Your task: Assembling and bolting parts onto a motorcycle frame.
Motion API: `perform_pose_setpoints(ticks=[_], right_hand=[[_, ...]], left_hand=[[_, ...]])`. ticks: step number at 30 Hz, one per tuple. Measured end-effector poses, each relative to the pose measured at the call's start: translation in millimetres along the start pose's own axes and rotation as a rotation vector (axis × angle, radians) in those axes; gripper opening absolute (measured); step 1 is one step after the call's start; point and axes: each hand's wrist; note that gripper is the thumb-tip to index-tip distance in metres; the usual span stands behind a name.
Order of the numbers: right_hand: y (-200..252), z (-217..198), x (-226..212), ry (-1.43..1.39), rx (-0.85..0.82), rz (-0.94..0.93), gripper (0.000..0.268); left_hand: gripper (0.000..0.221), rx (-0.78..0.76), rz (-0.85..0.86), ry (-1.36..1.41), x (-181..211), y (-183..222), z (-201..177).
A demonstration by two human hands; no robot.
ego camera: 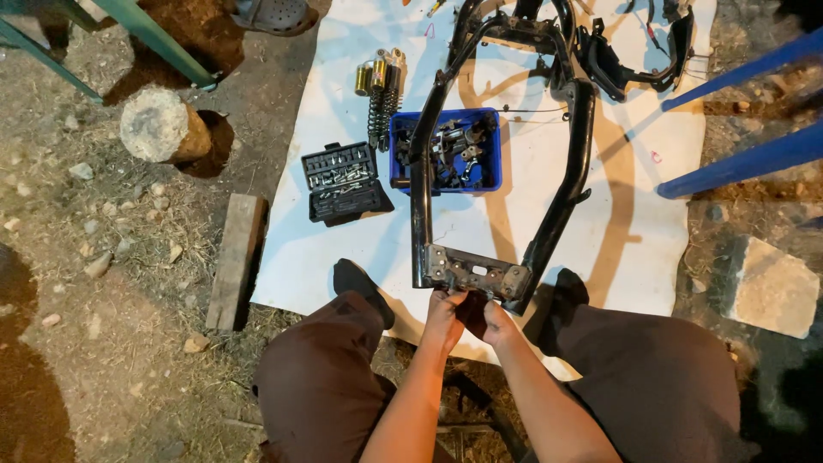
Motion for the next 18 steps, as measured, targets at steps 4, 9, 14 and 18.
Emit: perform_pose_setpoints(ticks=[4, 9, 14, 18], right_hand=[[-11, -18, 5, -0.026, 0.068, 0.014, 0.033], [-10, -3, -2, -0.153, 0.117, 0.097, 0.055], [5, 9, -7, -0.054, 0.064, 0.091, 0.038], [-11, -19, 1, -0.044, 0.059, 0.037, 0.029]], left_hand=[[0.007, -0.005, 0.005, -0.022, -12, -13, -19], [0.011, -0.005, 0.007, -0.028, -7, -7, -9], [0.012, 0.012, 0.004, -0.052, -3, -3, -3], [0.019, -0.074, 0.036, 0.034, -14, -16, -24]])
Point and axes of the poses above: each hand's wrist, its own y-axis away from the middle knuckle, its own z-axis out of the palm, x = y × z, and after that the axes turned 5 degrees about x, right-handed
